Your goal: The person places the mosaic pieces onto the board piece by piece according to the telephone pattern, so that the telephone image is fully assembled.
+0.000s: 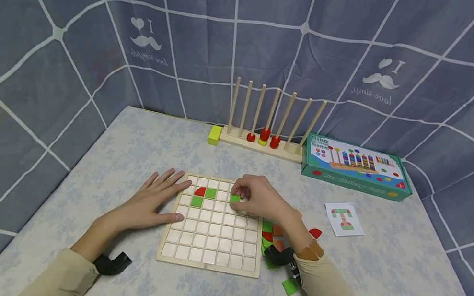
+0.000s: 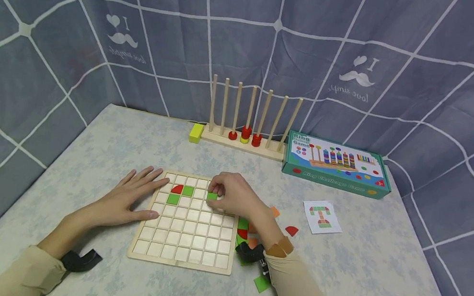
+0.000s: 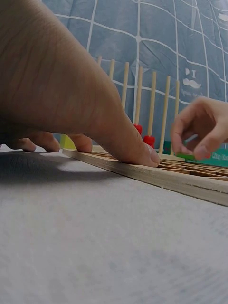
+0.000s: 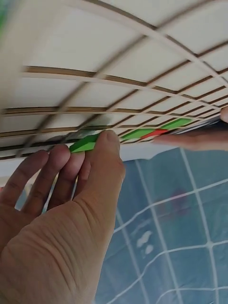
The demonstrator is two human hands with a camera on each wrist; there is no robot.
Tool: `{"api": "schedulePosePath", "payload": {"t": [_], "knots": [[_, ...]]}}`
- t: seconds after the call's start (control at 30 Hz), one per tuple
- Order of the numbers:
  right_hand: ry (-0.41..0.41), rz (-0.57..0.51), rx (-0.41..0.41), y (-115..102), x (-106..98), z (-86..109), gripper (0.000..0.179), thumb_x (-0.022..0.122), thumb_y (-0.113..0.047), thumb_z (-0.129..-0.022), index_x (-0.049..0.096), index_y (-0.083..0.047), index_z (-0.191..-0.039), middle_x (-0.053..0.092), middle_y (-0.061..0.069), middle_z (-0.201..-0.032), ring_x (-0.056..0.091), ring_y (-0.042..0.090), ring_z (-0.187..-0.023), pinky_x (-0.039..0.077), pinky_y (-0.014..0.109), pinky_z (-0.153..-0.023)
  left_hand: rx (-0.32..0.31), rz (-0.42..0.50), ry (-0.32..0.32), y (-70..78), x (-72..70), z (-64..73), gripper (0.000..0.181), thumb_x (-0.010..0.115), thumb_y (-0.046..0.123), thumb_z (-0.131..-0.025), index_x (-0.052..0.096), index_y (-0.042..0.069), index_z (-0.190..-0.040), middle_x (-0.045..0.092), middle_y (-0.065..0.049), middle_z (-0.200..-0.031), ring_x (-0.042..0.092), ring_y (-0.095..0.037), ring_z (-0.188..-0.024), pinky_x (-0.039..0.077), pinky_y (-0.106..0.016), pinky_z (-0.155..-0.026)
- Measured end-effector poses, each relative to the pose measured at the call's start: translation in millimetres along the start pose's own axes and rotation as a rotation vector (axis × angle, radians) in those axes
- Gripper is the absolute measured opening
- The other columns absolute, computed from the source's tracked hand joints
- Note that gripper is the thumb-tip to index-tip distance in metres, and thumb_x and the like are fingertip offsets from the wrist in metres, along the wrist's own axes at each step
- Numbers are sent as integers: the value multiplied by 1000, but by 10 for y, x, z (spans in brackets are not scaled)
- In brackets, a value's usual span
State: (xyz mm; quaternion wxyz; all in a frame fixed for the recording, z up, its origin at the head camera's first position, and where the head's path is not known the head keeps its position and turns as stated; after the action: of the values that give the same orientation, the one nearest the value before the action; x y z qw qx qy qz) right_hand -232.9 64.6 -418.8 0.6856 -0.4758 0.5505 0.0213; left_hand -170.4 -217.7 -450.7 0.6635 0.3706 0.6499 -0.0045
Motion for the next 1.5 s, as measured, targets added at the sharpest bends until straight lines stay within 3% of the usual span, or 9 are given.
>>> {"api": "schedulePosePath", "payload": {"t": [0.27, 0.53, 0.9, 1.13, 1.5], "knots": [[6, 32, -14, -163, 126, -223, 19, 87, -15, -89, 77, -9, -105, 71, 5, -97, 66, 16, -86, 55, 24, -77, -16, 6, -5, -15, 11, -6, 88, 77, 52, -92, 38, 22, -166, 25, -14, -175, 13, -43, -163, 3, -71, -126], [44, 45, 9, -210, 181, -275, 20, 89, -16, -88, 78, -10, -104, 70, 3, -95, 66, 14, -86, 56, 25, -78, -10, -1, -5, -6, 1, -9, 88, 77, 51, -93, 38, 21, -166, 24, -14, -175, 12, -43, -163, 3, -71, -126], [64, 47, 41, -229, 181, -239, 21, 88, -15, -88, 79, -8, -105, 72, 4, -96, 67, 14, -86, 56, 24, -77, -11, -1, -9, -13, 7, -13, 89, 77, 51, -93, 37, 22, -166, 24, -14, -175, 12, -43, -163, 3, -71, -126], [39, 32, 31, -254, 184, -185, 29, 87, -13, -89, 79, -7, -116, 73, 6, -102, 69, 18, -87, 58, 25, -75, -10, -7, -11, -29, 16, -14, 89, 77, 52, -92, 37, 22, -166, 23, -13, -175, 11, -43, -163, 3, -70, -127], [88, -1, 32, -133, -41, 132, 24, 81, -14, -94, 78, -7, -117, 74, 6, -104, 68, 19, -89, 57, 30, -76, 2, -8, -2, -16, 3, -17, 89, 78, 51, -92, 38, 20, -166, 25, -15, -175, 13, -44, -163, 4, -71, -126]]}}
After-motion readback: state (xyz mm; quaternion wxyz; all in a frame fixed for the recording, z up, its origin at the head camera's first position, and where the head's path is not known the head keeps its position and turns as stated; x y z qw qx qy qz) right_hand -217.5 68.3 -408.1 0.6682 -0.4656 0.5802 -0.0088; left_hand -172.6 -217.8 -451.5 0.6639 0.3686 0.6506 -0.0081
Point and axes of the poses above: each hand's wrist, its own z-axis away from the middle knuckle, its own x-axis out of the palm, y = z × x, the point moved 5 cm from there along -z, towards the middle knuckle
